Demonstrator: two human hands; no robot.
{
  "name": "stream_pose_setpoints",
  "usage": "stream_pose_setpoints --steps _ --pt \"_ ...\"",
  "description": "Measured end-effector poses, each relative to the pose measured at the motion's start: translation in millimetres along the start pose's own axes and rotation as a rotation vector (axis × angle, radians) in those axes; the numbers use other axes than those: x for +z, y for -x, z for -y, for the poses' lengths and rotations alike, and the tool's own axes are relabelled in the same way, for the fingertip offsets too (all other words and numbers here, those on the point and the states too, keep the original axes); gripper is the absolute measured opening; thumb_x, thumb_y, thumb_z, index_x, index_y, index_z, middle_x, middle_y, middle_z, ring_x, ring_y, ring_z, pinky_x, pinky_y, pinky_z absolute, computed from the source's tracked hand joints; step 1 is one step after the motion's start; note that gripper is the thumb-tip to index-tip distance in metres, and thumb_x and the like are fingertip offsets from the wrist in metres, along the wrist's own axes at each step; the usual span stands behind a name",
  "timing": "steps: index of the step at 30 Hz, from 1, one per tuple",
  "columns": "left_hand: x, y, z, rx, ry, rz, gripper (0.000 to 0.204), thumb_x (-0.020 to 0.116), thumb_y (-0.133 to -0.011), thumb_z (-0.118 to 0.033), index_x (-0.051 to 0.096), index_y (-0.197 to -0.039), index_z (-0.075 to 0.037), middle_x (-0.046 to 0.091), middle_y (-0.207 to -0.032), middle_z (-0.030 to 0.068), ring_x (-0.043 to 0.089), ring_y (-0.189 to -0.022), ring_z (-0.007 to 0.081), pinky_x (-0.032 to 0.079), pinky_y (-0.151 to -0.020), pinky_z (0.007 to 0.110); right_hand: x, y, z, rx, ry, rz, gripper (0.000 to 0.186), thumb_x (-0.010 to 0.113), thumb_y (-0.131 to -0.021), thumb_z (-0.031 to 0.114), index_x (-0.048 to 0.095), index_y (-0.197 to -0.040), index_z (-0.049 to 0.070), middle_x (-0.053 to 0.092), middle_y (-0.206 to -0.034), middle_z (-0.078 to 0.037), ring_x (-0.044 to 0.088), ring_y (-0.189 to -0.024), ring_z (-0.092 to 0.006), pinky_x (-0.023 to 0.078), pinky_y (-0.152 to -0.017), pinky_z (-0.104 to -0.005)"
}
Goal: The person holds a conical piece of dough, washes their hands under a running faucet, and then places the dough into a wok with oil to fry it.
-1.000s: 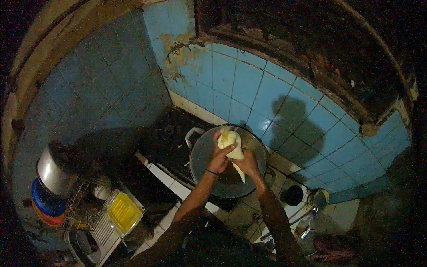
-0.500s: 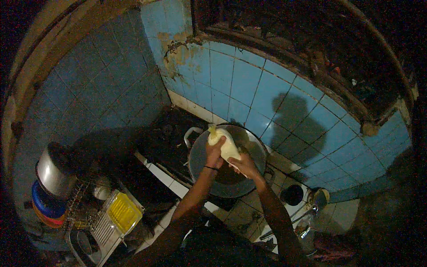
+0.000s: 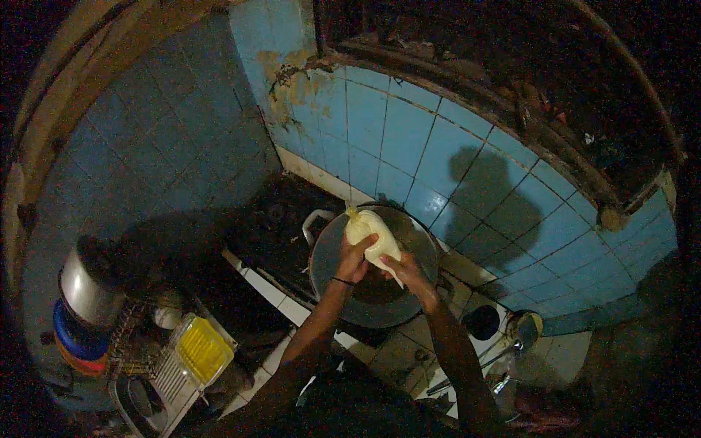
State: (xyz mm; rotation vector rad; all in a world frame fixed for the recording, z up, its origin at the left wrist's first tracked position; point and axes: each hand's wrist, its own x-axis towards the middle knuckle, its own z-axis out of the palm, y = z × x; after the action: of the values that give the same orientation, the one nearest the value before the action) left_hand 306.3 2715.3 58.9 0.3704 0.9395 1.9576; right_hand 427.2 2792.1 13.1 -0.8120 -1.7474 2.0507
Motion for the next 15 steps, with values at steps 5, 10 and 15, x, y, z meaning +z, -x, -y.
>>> stream_pose_setpoints --steps 5,10,15 --pt "-18 -15 16 0.173 -0.441 0.007 0.051 0.06 -0.072 -0.002 0.033 -0.115 -0.004 0.05 -0.1 0.0088 0.052 -0.09 0.0191 0.045 -0.077 0.031 -12 -26 -11 -0.078 0.129 -0.023 0.039 0.06 -0.076 0.025 0.048 -0.103 0.0 0.055 -0.088 -0.006 0.052 -0.077 -0.0121 0.043 -0.067 -0.0248" --pt "0 -3 12 0.151 -0.364 -0.091 0.047 0.065 -0.071 -0.02 0.041 -0.108 -0.001 0.051 -0.101 0.0091 0.049 -0.093 0.0193 0.04 -0.081 0.031 -5 -27 0 -0.17 0.271 0.073 0.036 0.062 -0.074 0.022 0.05 -0.1 -0.001 0.056 -0.085 -0.005 0.053 -0.075 -0.012 0.043 -0.065 -0.0257" --pt "-24 -17 19 -0.088 -0.064 -0.053 0.043 0.06 -0.076 -0.016 0.037 -0.111 -0.005 0.049 -0.103 0.0068 0.049 -0.094 0.0195 0.044 -0.076 0.032 6 -23 1 -0.042 -0.004 0.051 0.034 0.062 -0.074 0.022 0.053 -0.098 0.0 0.057 -0.083 -0.005 0.055 -0.07 -0.0133 0.044 -0.061 -0.0272"
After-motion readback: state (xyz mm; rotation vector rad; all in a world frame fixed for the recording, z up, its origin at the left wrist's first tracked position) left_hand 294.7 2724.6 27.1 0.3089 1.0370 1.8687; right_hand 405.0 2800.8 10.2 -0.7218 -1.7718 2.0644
